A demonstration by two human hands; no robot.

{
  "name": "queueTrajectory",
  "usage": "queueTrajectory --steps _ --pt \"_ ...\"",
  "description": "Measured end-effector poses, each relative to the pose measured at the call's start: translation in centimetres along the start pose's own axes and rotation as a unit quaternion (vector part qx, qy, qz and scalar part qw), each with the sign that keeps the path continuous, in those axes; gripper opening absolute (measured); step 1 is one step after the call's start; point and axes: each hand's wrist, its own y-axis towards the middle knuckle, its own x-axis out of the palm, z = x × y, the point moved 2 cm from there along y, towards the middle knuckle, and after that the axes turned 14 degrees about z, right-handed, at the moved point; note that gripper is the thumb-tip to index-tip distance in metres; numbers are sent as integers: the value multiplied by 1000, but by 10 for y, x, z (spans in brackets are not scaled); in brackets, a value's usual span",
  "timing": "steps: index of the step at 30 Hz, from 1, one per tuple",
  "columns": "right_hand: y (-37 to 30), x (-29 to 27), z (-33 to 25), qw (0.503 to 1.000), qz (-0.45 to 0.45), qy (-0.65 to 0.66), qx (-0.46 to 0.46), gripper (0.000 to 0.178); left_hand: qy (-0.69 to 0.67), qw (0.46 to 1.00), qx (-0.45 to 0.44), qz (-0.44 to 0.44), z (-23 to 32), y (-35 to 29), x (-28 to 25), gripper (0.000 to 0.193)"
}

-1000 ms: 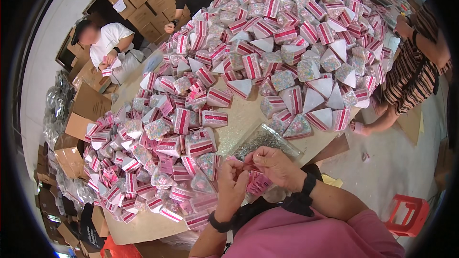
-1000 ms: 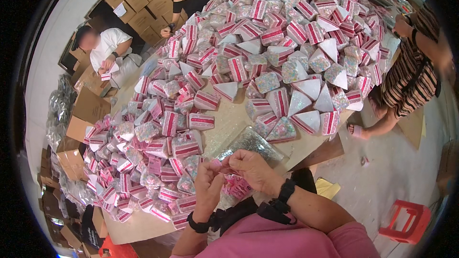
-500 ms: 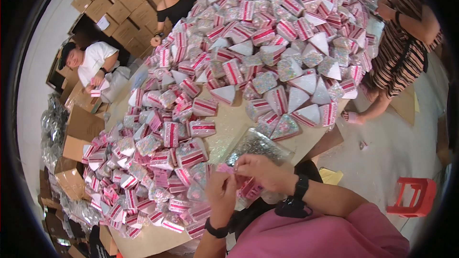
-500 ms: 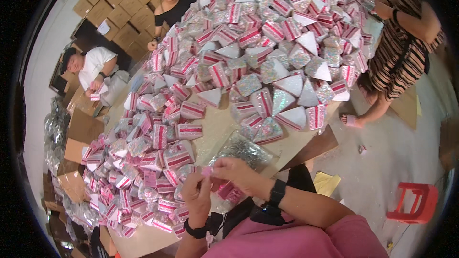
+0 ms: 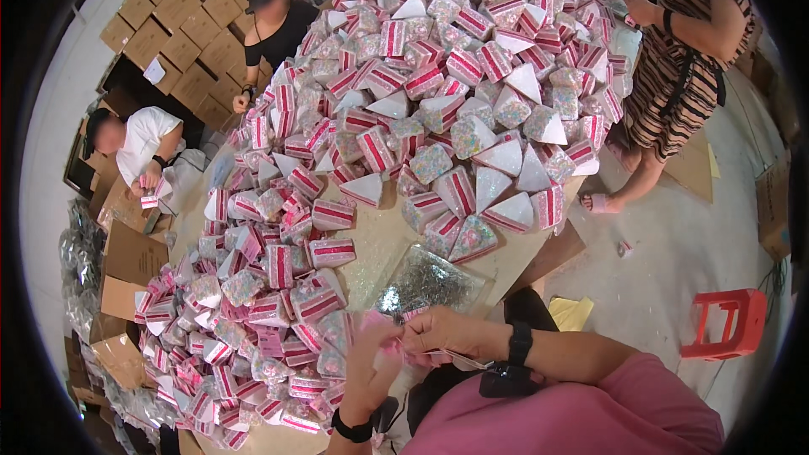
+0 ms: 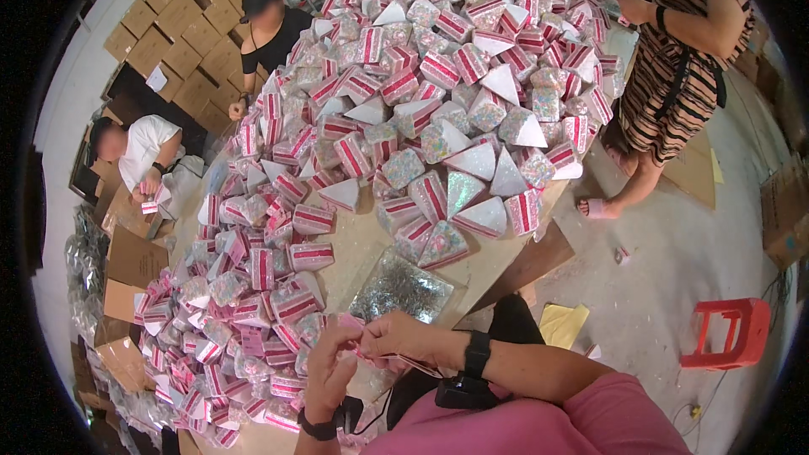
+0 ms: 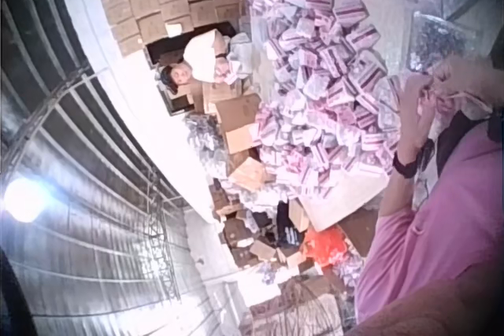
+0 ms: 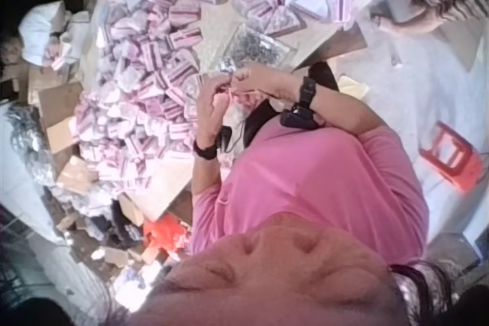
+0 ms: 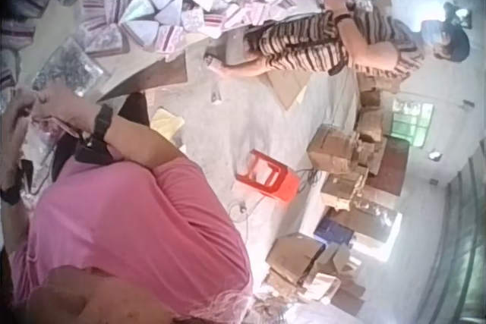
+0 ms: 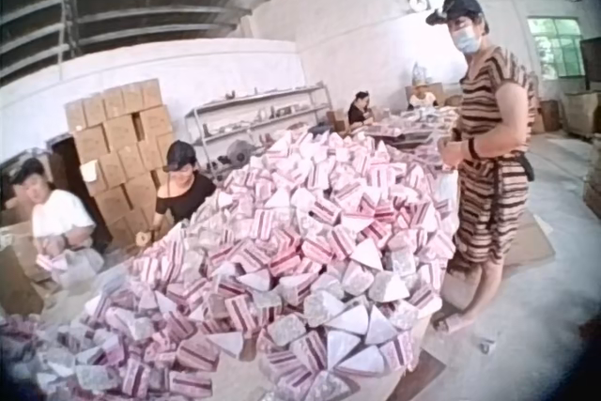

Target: Packaging small triangular products into bags at a manufacturing table.

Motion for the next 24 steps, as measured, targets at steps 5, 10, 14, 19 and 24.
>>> queueTrajectory --steps 5,10,14,19,24 --pt "3 -6 12 999 -29 21 2 15 32 995 -70 55 -21 -23 7 8" --pt "0 -3 13 998 31 -10 -51 13 90 992 -59 65 -18 -15 18 9" --pt "-12 8 -8 970 113 -187 -108 13 -67 969 -222 81 -29 -10 25 9" --pt "-27 7 -12 795 167 -474 -339 19 -220 921 -309 88 -29 -6 36 11" --pt "-40 -3 -12 662 170 -571 -456 18 -271 915 -296 48 -36 -3 48 10"
